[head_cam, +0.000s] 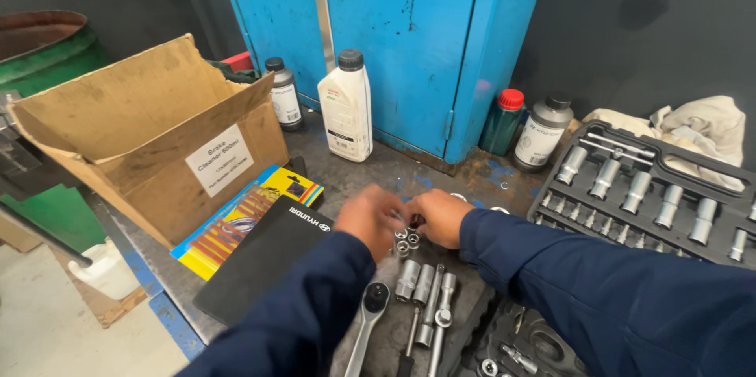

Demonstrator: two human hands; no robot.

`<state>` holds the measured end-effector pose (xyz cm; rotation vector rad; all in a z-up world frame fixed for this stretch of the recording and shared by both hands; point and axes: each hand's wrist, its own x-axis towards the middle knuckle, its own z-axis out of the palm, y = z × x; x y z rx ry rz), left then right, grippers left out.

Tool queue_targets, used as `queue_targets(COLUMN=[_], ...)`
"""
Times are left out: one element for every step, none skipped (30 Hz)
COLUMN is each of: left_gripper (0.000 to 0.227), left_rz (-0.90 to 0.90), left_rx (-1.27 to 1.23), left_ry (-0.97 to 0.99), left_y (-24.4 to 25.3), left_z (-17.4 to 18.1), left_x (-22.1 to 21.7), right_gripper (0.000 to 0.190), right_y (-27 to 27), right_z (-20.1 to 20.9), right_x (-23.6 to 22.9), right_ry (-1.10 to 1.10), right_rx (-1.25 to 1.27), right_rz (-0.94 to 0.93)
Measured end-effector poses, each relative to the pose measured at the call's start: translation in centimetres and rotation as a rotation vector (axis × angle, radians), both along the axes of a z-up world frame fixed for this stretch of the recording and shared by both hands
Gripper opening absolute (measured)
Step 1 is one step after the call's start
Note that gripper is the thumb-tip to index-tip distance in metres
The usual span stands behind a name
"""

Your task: The person organizes a socket and ratchet toolkit on a workbench. They pick up various sockets and ratchets, place them into their designated slots in the case, and arrange extension bars and other accessories. The person handles each item individually, ensuring they fit into the molded compartments.

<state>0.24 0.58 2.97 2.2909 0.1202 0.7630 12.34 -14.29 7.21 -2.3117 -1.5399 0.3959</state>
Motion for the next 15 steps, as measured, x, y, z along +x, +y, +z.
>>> queue_targets(left_gripper=[0.023,0.021,0.020,0.019,0.018,0.017,0.018,0.021,0.025,0.028,0.027,0.026,0.024,0.023,0.021], left_rz=[0.046,0.067,0.088,0.108,0.107,0.102,0.097,0.086,0.075,0.066,0.064,0.065,0.065,0.091,0.118], left_rx=[0.038,0.061,0.085,0.105,0.126,0.147,0.168,0.144,0.120,0.095,0.101,0.107,0.113,0.105,0.098], left_ry=[-0.040,-0.008,0.024,0.055,0.082,0.108,0.134,0.190,0.245,0.308,0.328,0.347,0.366,0.421,0.476], left_y=[1.1,2.1,2.9,3.3,3.6,3.7,3.8,3.9,4.0,4.0,4.0,4.0,3.9,3.7,3.5], left_z=[-0.3,-0.5,-0.9,-1.4,-2.1,-2.7,-3.2,-3.7,-4.1,-4.6,-4.9,-5.1,-5.2,-5.3,-5.3], left_x=[0.9,1.8,2.7,3.4,4.0,4.7,5.4,6.1,6.5,6.6,6.8,6.9,7.2,7.4,7.6], right_gripper=[0.026,0.030,0.034,0.038,0.038,0.039,0.039,0.037,0.036,0.035,0.033,0.032,0.031,0.030,0.029], right_y=[-0.1,-0.2,-0.3,-0.6,-1.1,-1.7,-2.4,-3.3,-4.7,-6.1,-7.7,-9.3,-10.8,-12.3,-13.9], right_z=[0.1,0.3,0.5,0.7,1.0,1.4,1.9,2.5,2.9,3.4,3.9,4.3,4.6,4.9,4.8], right_x=[-0.1,-0.1,-0.2,-0.3,-0.4,-0.4,-0.5,-0.7,-1.0,-1.6,-2.2,-2.8,-3.5,-4.3,-5.3], right_ry=[-0.008,-0.010,-0.012,-0.014,-0.004,0.004,0.012,0.003,-0.007,-0.010,-0.012,-0.012,0.040,0.094,0.120], right_rx=[0.017,0.015,0.013,0.008,0.076,0.144,0.212,0.232,0.252,0.269,0.221,0.173,0.111,0.048,0.037], right_rz=[0.024,0.004,-0.015,-0.036,-0.043,-0.054,-0.065,-0.066,-0.067,-0.066,-0.093,-0.118,-0.153,-0.189,-0.179])
